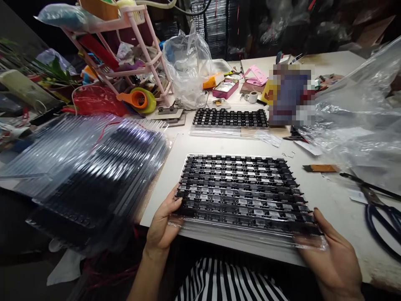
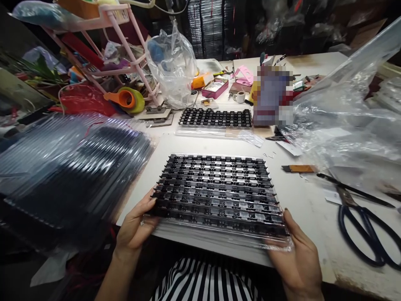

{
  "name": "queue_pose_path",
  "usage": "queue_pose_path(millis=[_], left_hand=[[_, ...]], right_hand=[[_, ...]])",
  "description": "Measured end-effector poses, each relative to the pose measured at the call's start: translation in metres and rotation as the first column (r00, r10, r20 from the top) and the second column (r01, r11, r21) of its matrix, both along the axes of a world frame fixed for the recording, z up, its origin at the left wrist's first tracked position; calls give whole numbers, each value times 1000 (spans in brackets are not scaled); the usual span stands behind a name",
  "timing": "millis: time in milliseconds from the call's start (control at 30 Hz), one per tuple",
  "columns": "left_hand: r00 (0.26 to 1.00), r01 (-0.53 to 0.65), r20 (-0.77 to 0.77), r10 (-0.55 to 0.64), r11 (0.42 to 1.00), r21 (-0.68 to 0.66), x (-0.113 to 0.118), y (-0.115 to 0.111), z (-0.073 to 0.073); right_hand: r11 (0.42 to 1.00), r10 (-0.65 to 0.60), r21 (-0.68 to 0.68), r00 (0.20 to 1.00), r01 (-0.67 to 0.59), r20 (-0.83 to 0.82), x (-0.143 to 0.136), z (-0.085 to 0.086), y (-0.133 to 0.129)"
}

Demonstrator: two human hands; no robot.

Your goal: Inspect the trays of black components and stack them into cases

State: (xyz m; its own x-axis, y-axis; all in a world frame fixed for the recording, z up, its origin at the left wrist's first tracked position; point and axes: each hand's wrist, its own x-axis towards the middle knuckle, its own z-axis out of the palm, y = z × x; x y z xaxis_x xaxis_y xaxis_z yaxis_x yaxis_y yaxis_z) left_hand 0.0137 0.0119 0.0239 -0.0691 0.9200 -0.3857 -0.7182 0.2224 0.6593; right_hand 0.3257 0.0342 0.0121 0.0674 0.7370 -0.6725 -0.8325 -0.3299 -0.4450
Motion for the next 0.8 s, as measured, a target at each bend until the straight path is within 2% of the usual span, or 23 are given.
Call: queue_pose_path(millis=[200, 600, 733, 800], left_hand=[[999, -7, -49, 5, 999, -47, 0, 0, 2], [991, -91, -116, 70, 978, -189, -3, 6, 7], [980, -177, -135, 143, 941, -288, 0, 6, 12], [971, -221, -150, 184, 934, -282, -4, 3, 9]], right_hand=[[995, 43, 93, 999, -41, -12, 1, 1, 0], [982, 136, 151, 977, -112, -162, -1, 9, 1], [977, 117, 195, 979, -83, -166, -2, 15, 3], [969, 77, 245, 983, -34, -165, -3, 14, 3]])
